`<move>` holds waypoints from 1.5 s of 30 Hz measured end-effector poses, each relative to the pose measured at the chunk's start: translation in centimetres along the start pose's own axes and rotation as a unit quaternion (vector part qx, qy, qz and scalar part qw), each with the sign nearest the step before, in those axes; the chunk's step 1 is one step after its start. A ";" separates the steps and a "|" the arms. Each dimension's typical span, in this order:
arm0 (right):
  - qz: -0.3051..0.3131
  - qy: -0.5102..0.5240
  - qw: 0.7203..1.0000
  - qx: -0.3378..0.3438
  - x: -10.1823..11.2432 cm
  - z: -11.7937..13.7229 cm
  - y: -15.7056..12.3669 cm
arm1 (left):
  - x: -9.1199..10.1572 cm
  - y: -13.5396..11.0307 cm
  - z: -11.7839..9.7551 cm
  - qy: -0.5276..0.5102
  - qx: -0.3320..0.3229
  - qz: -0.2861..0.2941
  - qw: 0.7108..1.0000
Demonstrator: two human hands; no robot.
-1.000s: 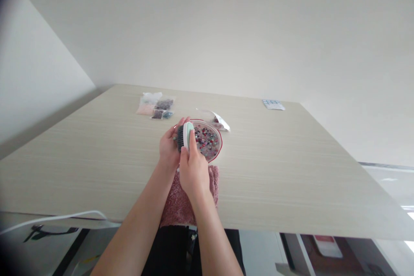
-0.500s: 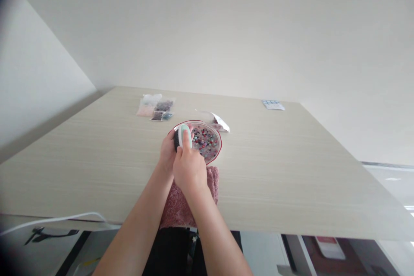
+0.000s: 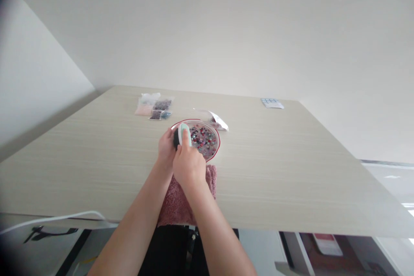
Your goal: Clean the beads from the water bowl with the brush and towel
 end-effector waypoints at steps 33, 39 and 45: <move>-0.172 0.547 0.804 -0.159 -0.6 -15.6 0.9 | -0.7 -2.6 -2.5 -0.025 0.014 0.079 0.996; -0.153 0.442 0.871 -0.151 -1.1 -15.5 1.1 | 1.0 -7.0 -2.0 0.114 -0.053 0.074 0.989; -0.120 0.280 0.944 -0.125 -1.8 -14.7 1.1 | 2.9 -10.2 -0.3 0.271 -0.059 0.049 0.960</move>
Point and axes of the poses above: each hand's wrist, its own y-axis towards the middle knuckle, its own x-axis out of the back of the hand, z = x × y, the point moved 1 cm from there along y, towards the middle knuckle, and after that the axes turned 1 degree about -x, right-handed, at the moved point
